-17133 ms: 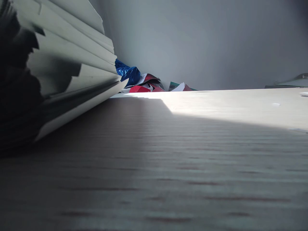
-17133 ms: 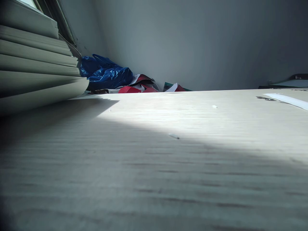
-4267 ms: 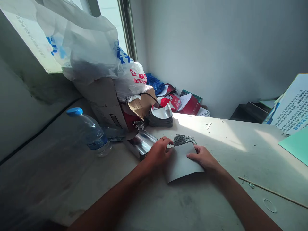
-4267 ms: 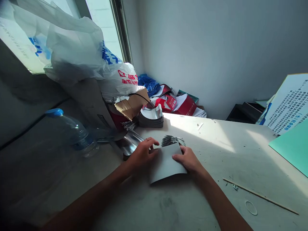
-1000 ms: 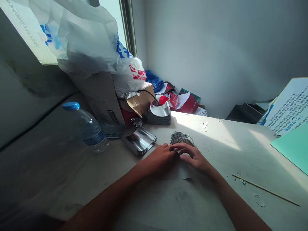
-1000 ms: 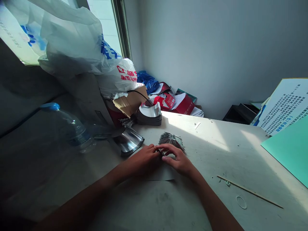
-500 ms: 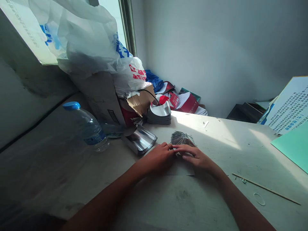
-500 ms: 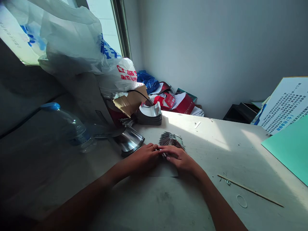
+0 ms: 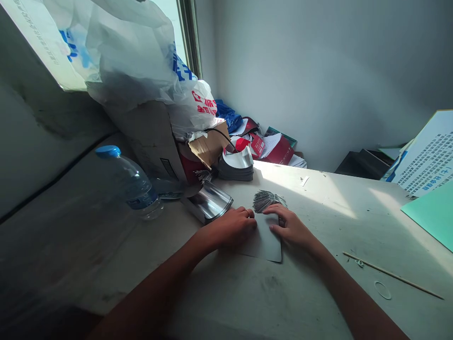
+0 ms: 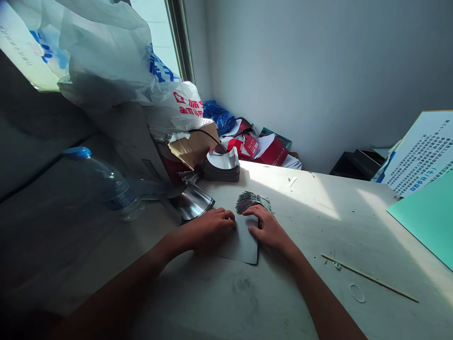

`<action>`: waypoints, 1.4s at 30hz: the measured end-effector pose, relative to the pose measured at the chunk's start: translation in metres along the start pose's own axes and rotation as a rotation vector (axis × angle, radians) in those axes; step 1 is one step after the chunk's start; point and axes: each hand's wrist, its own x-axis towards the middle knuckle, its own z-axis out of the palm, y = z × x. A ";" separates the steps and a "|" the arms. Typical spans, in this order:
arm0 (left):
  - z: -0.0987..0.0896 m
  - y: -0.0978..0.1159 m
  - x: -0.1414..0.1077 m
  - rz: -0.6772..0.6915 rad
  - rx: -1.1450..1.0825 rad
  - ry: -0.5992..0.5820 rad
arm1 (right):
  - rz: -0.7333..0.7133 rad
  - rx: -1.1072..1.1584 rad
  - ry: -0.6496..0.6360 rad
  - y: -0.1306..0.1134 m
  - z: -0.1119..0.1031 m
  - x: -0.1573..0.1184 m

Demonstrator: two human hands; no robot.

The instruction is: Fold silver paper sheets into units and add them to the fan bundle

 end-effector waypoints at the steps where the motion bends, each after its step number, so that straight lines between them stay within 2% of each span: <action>1: 0.000 0.001 0.000 -0.008 0.001 -0.001 | 0.015 -0.003 0.018 -0.001 0.003 0.000; 5: 0.003 0.004 -0.003 -0.043 0.029 0.024 | 0.049 0.027 0.095 -0.006 0.014 0.001; 9: 0.004 0.008 -0.004 -0.017 0.027 0.019 | 0.189 0.123 0.215 -0.007 0.019 0.002; 12: 0.002 0.012 -0.005 -0.023 0.037 -0.009 | 0.252 0.119 0.222 -0.006 0.019 0.002; 17: -0.001 0.016 -0.006 -0.008 0.028 -0.017 | 0.262 0.069 0.224 -0.003 0.021 0.002; 23: 0.002 0.015 -0.005 0.037 0.013 -0.011 | 0.203 0.103 0.289 -0.004 0.025 0.004; 26: 0.003 0.014 -0.004 0.045 0.005 0.010 | 0.224 0.207 0.337 -0.007 0.026 0.005; 31: 0.004 0.012 -0.003 0.052 -0.002 0.029 | 0.240 0.579 0.387 -0.014 0.029 0.004; 35: 0.005 0.011 -0.004 0.050 0.005 0.049 | 0.197 0.817 0.409 -0.020 0.027 0.003; 37: 0.006 0.011 -0.004 0.049 0.019 0.045 | 0.146 0.840 0.384 -0.020 0.026 0.004; 39: 0.007 0.010 -0.003 0.051 0.027 0.034 | 0.073 0.752 0.321 -0.019 0.027 0.005; 42: 0.011 0.007 0.000 0.024 0.032 0.037 | -0.080 0.494 0.202 -0.015 0.027 0.004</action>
